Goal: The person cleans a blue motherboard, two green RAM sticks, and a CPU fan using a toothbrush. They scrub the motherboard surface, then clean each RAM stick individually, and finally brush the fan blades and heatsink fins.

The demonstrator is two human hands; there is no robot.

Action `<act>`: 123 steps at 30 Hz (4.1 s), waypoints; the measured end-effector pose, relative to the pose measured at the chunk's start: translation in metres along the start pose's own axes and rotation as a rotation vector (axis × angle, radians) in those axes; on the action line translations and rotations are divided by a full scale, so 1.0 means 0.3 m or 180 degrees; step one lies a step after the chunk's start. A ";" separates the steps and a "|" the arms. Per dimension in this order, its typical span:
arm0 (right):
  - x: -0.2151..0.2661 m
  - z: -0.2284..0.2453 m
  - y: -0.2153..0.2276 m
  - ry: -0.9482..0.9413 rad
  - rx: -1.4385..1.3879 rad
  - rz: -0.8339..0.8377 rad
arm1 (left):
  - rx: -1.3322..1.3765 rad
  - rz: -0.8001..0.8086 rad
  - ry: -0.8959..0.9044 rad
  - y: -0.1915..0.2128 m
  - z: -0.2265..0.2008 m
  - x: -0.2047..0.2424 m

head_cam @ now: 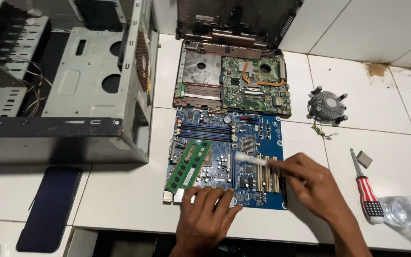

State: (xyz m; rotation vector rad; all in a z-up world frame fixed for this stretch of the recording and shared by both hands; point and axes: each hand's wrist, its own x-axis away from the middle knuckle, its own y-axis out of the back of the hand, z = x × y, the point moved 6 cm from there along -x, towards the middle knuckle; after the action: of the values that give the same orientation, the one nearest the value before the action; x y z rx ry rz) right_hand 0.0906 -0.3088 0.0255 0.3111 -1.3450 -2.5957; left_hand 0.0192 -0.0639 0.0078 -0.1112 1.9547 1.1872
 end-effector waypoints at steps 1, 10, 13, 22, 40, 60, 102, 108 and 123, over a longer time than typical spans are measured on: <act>0.010 0.003 0.011 -0.0021 0.0006 -0.0010 | 0.0020 0.0004 -0.0013 0.000 -0.004 -0.001; 0.050 0.008 0.012 -0.0046 -0.0764 0.0487 | 0.0107 0.0043 0.0001 -0.011 0.002 -0.001; 0.123 -0.063 0.073 -0.0233 -0.0481 -0.0211 | 0.0076 0.0081 0.0045 -0.021 0.001 0.003; 0.162 -0.130 0.055 -0.0824 -0.0485 -0.0023 | -0.0030 0.0143 0.0020 -0.036 0.007 0.015; 0.157 -0.200 0.124 -0.0655 -0.0373 -0.0157 | -0.0306 -0.0010 0.0080 -0.047 -0.005 -0.013; 0.213 -0.284 0.103 -0.0812 -0.1190 0.0054 | -0.0259 -0.0085 -0.0007 -0.055 -0.011 0.000; 0.058 0.193 -0.139 -0.0349 0.0777 -0.0792 | -0.0132 -0.0024 -0.0100 -0.028 -0.009 -0.032; 0.109 0.219 -0.253 -0.0922 0.1430 -0.0799 | -0.0158 0.0123 -0.0123 -0.051 -0.006 -0.003; 0.138 0.281 -0.269 -0.0977 0.1654 -0.1095 | 0.0077 0.0549 0.0126 -0.088 0.002 0.041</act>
State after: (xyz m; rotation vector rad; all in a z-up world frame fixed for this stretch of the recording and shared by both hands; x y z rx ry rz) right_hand 0.0210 -0.2089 0.0028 0.2410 -2.2578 -2.5842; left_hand 0.0237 -0.0741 -0.0192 0.0478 2.0456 1.2800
